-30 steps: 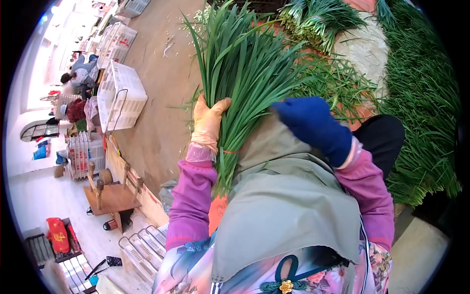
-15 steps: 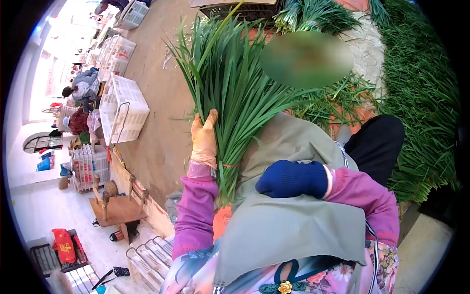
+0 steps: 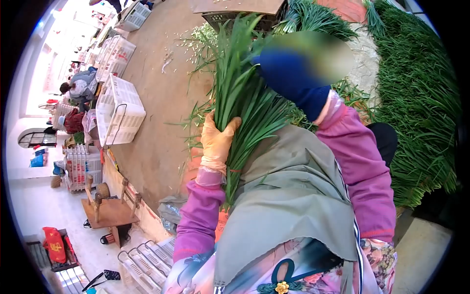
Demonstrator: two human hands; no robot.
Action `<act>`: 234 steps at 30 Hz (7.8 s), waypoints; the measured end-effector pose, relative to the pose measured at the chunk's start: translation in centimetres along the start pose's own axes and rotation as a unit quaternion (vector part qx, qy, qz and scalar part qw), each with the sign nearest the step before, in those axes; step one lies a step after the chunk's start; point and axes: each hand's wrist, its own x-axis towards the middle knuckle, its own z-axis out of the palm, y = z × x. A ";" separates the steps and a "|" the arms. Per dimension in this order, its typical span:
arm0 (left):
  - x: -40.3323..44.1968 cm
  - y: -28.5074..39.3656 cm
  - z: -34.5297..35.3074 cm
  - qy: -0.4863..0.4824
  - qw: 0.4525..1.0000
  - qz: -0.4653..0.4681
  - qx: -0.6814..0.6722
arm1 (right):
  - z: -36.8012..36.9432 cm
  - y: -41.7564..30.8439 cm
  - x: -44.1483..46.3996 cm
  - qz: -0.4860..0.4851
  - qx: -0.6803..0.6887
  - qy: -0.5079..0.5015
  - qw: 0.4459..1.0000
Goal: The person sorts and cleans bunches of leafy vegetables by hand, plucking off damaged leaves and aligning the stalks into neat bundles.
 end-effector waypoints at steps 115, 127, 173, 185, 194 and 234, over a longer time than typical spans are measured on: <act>-0.5 -0.1 -1.9 -0.255 0.964 -0.013 -0.079 | 0.1 2.7 -9.9 0.168 0.270 0.001 0.948; 0.3 -1.5 -2.4 -0.232 0.970 0.044 -0.060 | 1.7 -5.1 -8.0 -0.065 0.030 0.020 0.997; 1.0 -1.9 -1.3 -0.047 0.985 -0.067 -0.153 | 4.0 -2.5 -10.4 0.422 0.523 -0.023 0.740; 0.4 -1.0 -1.0 -0.042 0.985 -0.063 -0.155 | 3.0 -3.3 -14.4 0.590 0.650 0.024 0.479; 0.6 -1.1 -1.0 -0.049 0.986 -0.063 -0.149 | 6.3 -1.4 -15.3 0.441 0.534 -0.077 0.717; -0.6 -0.1 1.3 -0.150 0.979 -0.009 -0.135 | -2.6 6.9 -0.9 0.438 0.553 -0.037 0.708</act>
